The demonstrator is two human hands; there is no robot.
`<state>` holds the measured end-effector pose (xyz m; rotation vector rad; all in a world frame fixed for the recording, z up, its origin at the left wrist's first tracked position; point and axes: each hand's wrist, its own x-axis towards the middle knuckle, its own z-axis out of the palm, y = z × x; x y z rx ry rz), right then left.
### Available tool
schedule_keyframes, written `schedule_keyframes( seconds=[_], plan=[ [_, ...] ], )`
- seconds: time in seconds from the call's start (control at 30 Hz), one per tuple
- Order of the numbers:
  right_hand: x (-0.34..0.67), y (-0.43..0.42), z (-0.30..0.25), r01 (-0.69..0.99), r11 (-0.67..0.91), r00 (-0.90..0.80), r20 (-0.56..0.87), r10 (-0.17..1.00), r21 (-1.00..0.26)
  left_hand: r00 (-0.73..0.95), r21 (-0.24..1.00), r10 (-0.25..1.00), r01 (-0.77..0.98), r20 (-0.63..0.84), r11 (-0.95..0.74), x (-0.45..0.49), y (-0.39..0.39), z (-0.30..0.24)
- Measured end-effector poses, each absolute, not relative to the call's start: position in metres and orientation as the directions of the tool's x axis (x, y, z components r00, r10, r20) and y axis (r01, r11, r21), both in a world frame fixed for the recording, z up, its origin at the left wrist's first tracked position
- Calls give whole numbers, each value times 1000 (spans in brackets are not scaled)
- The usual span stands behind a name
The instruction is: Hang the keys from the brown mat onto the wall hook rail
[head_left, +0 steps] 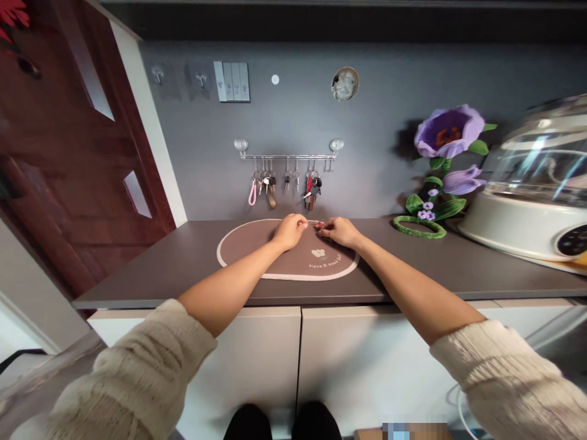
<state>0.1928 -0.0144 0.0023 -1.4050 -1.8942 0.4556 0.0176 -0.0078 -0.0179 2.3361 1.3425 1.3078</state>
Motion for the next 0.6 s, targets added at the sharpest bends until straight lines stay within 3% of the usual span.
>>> schedule_keyframes(
  seconds=[0.13,0.23,0.6],
  plan=[
    [194,-10,1,687,331,-135,334,933,-647,230,509,769,633,596,-583,18,-9,-17],
    [195,-8,0,634,310,-112,313,943,-708,222,517,774,633,593,-577,19,-10,-17],
    [192,-13,4,214,225,-170,190,967,-951,203,554,777,597,595,-581,20,-10,-17]
  ],
)
